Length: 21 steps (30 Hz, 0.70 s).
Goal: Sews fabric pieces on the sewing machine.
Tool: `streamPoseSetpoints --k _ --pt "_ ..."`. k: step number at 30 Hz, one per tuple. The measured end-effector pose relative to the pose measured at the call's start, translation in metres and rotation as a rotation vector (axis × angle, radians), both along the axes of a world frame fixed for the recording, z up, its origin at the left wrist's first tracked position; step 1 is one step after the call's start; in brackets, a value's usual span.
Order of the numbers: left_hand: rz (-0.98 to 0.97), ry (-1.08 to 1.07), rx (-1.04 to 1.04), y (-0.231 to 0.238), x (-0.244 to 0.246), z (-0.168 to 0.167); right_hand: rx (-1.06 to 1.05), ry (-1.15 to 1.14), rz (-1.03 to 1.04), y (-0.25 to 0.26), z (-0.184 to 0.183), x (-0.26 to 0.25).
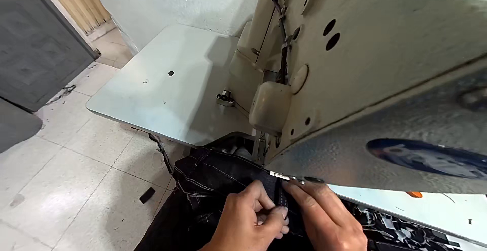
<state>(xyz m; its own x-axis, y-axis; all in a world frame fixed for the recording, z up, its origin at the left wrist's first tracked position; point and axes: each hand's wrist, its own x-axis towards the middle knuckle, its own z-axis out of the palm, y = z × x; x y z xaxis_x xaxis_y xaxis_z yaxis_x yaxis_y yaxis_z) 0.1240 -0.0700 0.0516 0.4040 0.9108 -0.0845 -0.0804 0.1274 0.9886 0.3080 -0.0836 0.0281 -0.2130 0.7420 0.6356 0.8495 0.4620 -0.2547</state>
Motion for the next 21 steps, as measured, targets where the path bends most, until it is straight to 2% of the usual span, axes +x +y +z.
streamPoseSetpoints --k 2,4,5,7,8,9,11,13,15,18,21 --pt "-0.029 0.037 -0.067 0.002 -0.001 0.008 -0.047 -0.043 0.011 -0.006 0.000 0.004" --pt "-0.117 0.205 0.056 0.008 -0.005 0.010 -0.106 -0.035 0.007 -0.010 0.002 0.007" --pt "-0.128 0.338 0.269 0.009 -0.007 0.005 -0.123 -0.029 0.004 -0.011 0.002 0.007" --pt "0.026 0.577 0.913 0.014 -0.012 -0.017 -0.141 -0.016 0.000 -0.010 0.001 0.008" --pt "0.102 0.618 1.199 0.020 -0.017 -0.026 -0.150 -0.009 0.001 -0.009 0.001 0.010" --pt "0.105 0.602 1.399 0.028 -0.023 -0.030 -0.155 -0.008 -0.001 -0.008 0.001 0.011" --pt "-0.019 0.562 1.608 0.044 -0.029 -0.035 -0.146 -0.015 -0.018 -0.007 -0.001 0.013" --pt "-0.123 0.500 1.621 0.059 -0.029 -0.040 -0.147 0.034 -0.007 -0.005 -0.006 0.017" --pt "-0.159 0.470 1.585 0.065 -0.029 -0.041 -0.236 0.176 0.044 -0.005 -0.010 0.025" --pt "-0.095 0.523 1.564 0.062 -0.027 -0.040 -0.385 0.357 0.004 -0.006 -0.015 0.035" --pt "-0.006 0.603 1.547 0.053 -0.020 -0.039 -0.342 0.398 -0.037 0.004 -0.023 0.040"
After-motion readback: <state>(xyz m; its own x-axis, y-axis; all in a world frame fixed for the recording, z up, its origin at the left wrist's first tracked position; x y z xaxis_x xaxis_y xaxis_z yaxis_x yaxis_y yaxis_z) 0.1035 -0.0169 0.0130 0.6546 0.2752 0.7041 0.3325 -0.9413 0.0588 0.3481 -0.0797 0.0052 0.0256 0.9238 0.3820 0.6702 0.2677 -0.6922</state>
